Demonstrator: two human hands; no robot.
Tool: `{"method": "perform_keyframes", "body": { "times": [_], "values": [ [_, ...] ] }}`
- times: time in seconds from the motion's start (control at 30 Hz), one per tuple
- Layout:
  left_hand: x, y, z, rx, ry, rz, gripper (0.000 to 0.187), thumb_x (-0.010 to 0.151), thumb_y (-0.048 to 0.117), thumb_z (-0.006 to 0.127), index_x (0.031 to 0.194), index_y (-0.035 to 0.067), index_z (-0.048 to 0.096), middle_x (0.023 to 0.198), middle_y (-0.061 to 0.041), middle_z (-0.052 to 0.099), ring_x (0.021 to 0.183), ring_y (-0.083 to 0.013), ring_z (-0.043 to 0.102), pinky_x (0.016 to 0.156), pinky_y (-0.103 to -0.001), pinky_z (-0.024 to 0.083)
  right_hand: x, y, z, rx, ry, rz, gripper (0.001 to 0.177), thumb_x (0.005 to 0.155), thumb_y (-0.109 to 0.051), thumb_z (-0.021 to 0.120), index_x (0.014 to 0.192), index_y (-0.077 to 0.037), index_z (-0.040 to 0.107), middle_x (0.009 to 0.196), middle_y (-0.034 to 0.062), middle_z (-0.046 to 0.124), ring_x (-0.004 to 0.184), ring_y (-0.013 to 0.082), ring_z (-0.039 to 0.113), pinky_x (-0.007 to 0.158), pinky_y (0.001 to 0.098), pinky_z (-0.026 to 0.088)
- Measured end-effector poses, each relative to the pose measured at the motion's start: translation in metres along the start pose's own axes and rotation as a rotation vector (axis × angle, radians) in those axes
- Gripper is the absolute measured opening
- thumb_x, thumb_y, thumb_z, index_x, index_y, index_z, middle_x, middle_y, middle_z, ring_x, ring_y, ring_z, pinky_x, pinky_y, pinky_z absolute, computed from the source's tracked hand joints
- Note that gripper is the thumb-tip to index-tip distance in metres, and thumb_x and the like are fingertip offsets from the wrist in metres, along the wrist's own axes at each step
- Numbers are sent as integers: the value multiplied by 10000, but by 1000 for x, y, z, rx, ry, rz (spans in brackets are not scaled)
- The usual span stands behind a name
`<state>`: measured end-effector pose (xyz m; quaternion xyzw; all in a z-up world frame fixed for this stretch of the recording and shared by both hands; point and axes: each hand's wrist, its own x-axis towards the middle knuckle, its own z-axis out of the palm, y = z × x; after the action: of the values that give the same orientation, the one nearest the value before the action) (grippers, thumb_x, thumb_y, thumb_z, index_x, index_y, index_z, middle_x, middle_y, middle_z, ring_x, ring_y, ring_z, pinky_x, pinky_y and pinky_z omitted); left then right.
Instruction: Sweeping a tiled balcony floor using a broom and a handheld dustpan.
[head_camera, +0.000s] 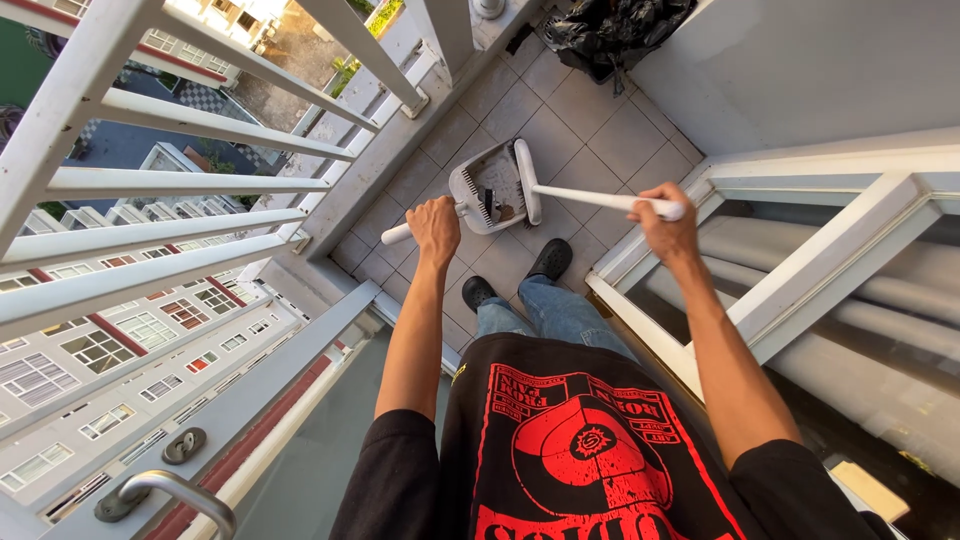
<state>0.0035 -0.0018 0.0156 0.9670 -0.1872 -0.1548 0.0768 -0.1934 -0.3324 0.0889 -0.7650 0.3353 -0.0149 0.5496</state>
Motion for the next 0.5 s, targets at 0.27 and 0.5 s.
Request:
{"method": "perform_keyframes", "body": {
  "times": [0.27,0.5],
  "values": [
    [6,-6,13,2,40,6,219,846,50,622,941,133,802,816,-144,744,810,-328,721,744,-459,453,21,47,-91,321,199,-55,116,991,-40,610,967,71,586,1058,186,656,908,271,737,737,325,676],
    [12,-6,9,-24,54,1,283,841,49,612,1004,160,813,816,-153,744,794,-335,720,721,-466,451,27,21,-120,213,367,-84,173,1021,-62,628,942,69,548,986,207,666,829,275,733,689,313,674]
  ]
}}
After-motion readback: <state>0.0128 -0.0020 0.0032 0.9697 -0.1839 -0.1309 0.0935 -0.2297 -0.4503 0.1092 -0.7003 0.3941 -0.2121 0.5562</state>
